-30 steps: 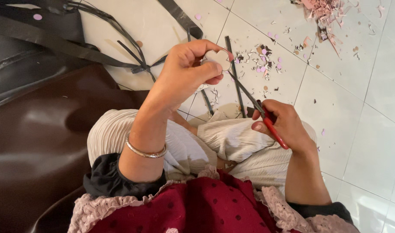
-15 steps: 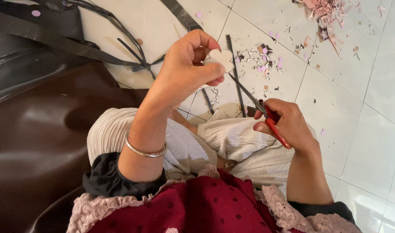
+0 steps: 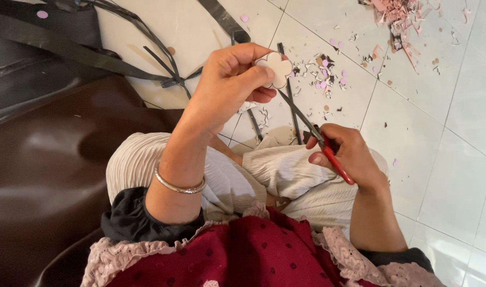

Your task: The person sits on the floor and uses red-handled scissors to trim the edges of a small white paper cutout. They rotate the paper frequently to refine the shape, with small paper scraps accumulating on the floor.

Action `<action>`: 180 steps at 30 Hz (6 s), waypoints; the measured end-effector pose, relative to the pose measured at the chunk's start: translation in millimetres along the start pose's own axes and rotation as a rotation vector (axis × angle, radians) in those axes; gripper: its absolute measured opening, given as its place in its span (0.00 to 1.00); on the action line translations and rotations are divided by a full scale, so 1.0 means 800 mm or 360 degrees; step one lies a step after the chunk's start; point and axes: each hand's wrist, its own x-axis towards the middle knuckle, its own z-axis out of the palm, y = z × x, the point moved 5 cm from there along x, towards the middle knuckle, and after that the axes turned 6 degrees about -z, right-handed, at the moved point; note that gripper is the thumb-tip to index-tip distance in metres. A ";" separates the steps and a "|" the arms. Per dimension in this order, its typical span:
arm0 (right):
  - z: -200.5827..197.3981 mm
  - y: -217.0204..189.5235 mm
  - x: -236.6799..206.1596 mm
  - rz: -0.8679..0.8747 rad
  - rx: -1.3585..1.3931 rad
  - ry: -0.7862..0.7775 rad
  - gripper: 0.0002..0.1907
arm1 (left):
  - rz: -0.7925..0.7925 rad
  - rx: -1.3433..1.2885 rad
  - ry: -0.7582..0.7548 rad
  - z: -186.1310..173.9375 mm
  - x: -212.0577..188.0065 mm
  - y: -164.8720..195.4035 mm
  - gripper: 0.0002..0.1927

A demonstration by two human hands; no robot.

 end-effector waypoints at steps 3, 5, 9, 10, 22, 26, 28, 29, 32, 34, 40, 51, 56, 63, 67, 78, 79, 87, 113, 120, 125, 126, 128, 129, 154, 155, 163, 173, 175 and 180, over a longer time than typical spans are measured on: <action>0.004 0.002 0.002 0.0002 0.0098 -0.0025 0.27 | 0.0056 0.0023 -0.0020 0.002 0.000 0.001 0.13; 0.006 -0.001 0.003 -0.0090 0.0182 -0.0031 0.28 | 0.0112 0.0038 -0.0012 0.001 -0.001 0.004 0.14; 0.010 0.003 0.002 -0.0011 0.0228 -0.0036 0.28 | 0.0168 0.0061 0.0003 0.001 -0.003 0.008 0.16; 0.011 0.003 0.002 -0.0025 0.0229 -0.0035 0.28 | 0.0173 0.0046 0.0004 0.001 -0.003 0.008 0.16; 0.018 0.006 0.004 -0.0071 0.0181 0.0008 0.25 | 0.0183 0.0002 0.0024 0.000 -0.003 0.009 0.16; 0.020 0.006 0.004 -0.0062 0.0172 0.0034 0.25 | 0.0180 0.0017 0.0044 0.001 -0.001 0.008 0.16; 0.021 0.005 0.006 -0.0094 0.0180 0.0015 0.25 | 0.0179 0.0020 0.0053 0.000 -0.002 0.008 0.15; 0.021 0.004 0.006 -0.0110 0.0184 0.0007 0.25 | 0.0180 0.0019 0.0053 0.000 -0.002 0.008 0.15; 0.023 0.000 0.006 -0.0169 0.0205 -0.0017 0.24 | 0.0191 0.0024 0.0054 0.001 -0.003 0.009 0.15; 0.024 -0.001 0.005 -0.0180 0.0277 -0.0032 0.24 | 0.0201 0.0037 0.0061 0.001 -0.003 0.010 0.15; 0.026 0.001 0.007 -0.0132 0.0218 -0.0020 0.23 | 0.0255 0.0110 0.0079 0.002 -0.004 0.012 0.14; 0.028 -0.002 0.008 -0.0138 0.0217 -0.0055 0.21 | 0.0255 0.0129 0.0096 0.001 -0.004 0.009 0.13; 0.027 -0.001 0.008 -0.0126 0.0224 -0.0049 0.19 | 0.0262 0.0165 0.0116 0.001 -0.003 0.009 0.13; 0.026 0.001 0.008 -0.0124 0.0215 -0.0036 0.17 | 0.0256 0.0166 0.0128 0.003 -0.001 0.009 0.12; 0.027 0.001 0.009 -0.0124 0.0207 -0.0060 0.17 | 0.0249 0.0181 0.0136 0.002 -0.002 0.009 0.12; 0.028 0.008 0.009 -0.0126 0.0127 -0.0027 0.23 | 0.0305 0.0234 0.0142 0.002 -0.002 0.009 0.12; 0.027 0.010 0.008 -0.0116 0.0080 -0.0017 0.24 | 0.0295 0.0229 0.0140 0.002 -0.002 0.008 0.12; 0.026 0.021 0.010 -0.0121 0.0007 0.0023 0.30 | 0.0235 0.0219 0.0128 0.001 -0.001 0.006 0.11; 0.019 -0.021 0.020 -0.0463 0.1126 0.0604 0.16 | 0.0061 0.0293 -0.0149 0.024 0.006 -0.032 0.17; 0.027 -0.016 0.028 -0.0383 0.1326 0.0869 0.11 | -0.0251 0.0021 -0.0250 0.039 0.012 -0.056 0.15; 0.036 -0.013 0.038 -0.0363 0.1597 0.1016 0.12 | -0.0329 -0.0127 -0.0170 0.044 0.016 -0.076 0.16; 0.038 -0.014 0.039 -0.0365 0.1584 0.1017 0.12 | -0.0362 -0.0068 -0.0136 0.045 0.017 -0.082 0.16; 0.041 -0.016 0.040 -0.0370 0.1556 0.1020 0.14 | -0.0088 0.0005 -0.0227 0.054 0.017 -0.082 0.15; 0.044 -0.017 0.040 -0.0356 0.1506 0.1008 0.12 | 0.0049 0.0041 -0.0271 0.057 0.017 -0.081 0.15; 0.047 0.009 0.014 0.0004 0.0299 0.0467 0.13 | -0.0075 -0.0699 0.0142 0.001 0.018 -0.051 0.12; 0.047 0.007 0.014 -0.0032 0.0286 0.0455 0.11 | -0.0078 -0.0693 0.0164 0.000 0.018 -0.051 0.12; 0.045 0.006 0.014 0.0061 0.0258 0.0444 0.09 | -0.0007 -0.0426 0.0100 0.006 0.016 -0.040 0.10; 0.041 0.006 0.004 0.0091 0.0219 0.0419 0.13 | 0.0119 -0.0267 0.0083 0.012 0.011 -0.027 0.14; 0.041 0.008 0.002 0.0094 0.0248 0.0403 0.15 | 0.0131 -0.0291 0.0072 0.013 0.009 -0.027 0.15; 0.041 0.011 -0.003 -0.0015 0.0374 0.0382 0.20 | 0.0133 -0.0302 0.0100 0.012 0.007 -0.022 0.14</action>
